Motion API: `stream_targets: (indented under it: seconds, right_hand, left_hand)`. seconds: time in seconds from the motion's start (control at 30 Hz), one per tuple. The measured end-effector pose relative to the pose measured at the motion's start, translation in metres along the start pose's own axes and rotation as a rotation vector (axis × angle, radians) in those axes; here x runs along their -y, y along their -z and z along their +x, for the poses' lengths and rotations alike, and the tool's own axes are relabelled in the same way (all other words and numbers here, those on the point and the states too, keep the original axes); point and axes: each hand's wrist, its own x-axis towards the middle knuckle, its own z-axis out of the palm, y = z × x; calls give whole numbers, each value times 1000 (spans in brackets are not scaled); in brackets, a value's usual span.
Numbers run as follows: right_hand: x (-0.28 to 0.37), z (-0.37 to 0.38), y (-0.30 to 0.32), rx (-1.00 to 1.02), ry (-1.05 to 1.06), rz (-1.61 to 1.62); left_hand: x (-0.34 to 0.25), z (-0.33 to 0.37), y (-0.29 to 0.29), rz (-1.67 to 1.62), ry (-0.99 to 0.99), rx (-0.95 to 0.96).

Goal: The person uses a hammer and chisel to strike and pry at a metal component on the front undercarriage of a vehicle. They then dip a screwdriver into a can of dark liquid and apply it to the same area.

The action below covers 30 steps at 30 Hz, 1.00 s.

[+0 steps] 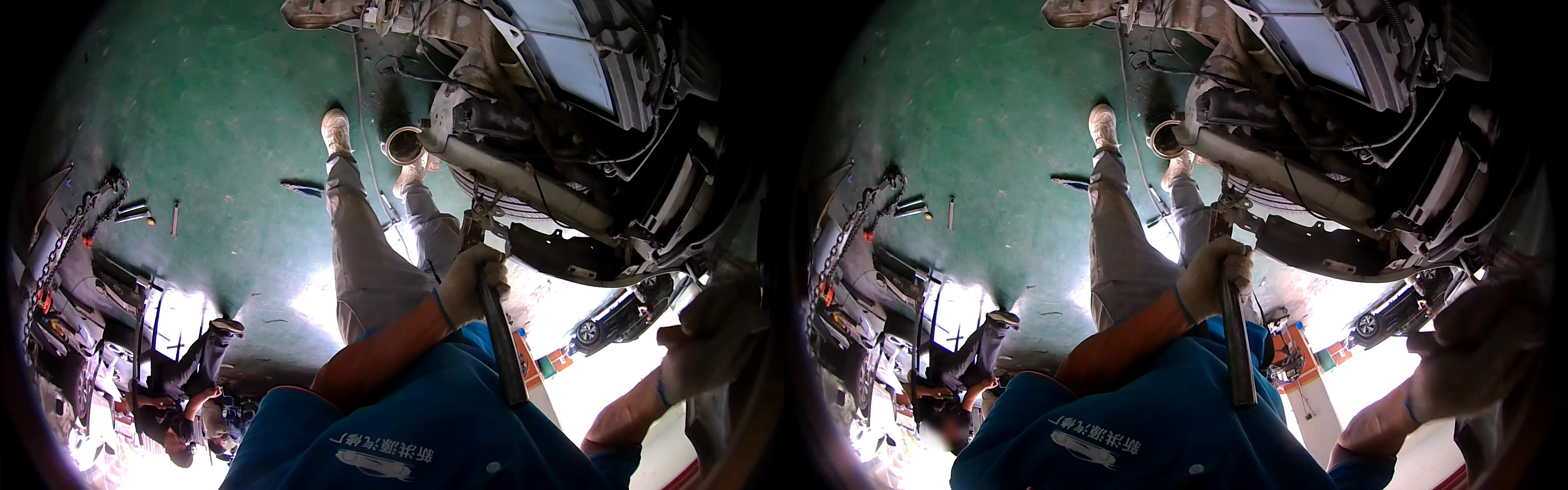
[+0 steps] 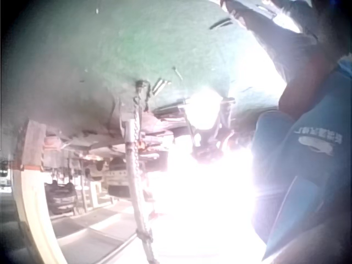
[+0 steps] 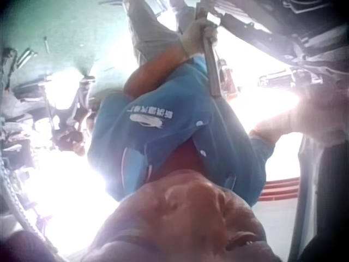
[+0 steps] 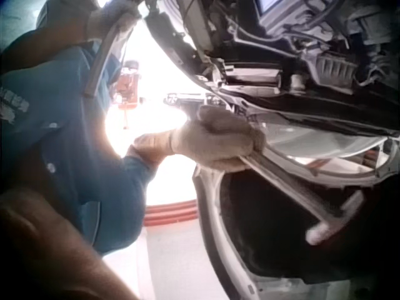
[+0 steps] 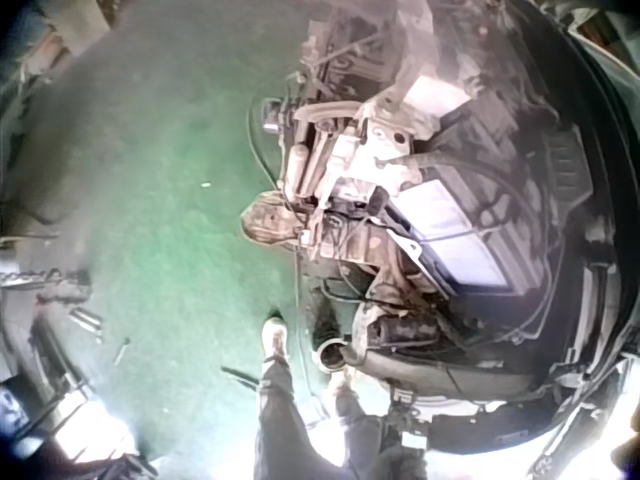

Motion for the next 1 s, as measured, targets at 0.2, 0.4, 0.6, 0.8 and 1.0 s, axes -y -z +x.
stream_targets:
  seconds: [0.2, 0.4, 0.6, 0.8, 1.0]
  right_hand:
    - [33, 17, -92, 787, -723, 452]
    - [49, 14, -46, -24, 209, -68]
    - [53, -2, -58, 101, -721, 1146]
    - [38, 15, -72, 306, -346, 618]
    - [16, 14, -85, 199, 220, 119]
  left_hand:
    - [13, -1, 31, 57, 35, 6]
    - [6, -6, 7, 215, -44, -148]
    - [10, -7, 8, 187, -82, -136]
    - [3, -5, 13, 9, 16, 80]
    - [8, -3, 7, -77, 22, 81]
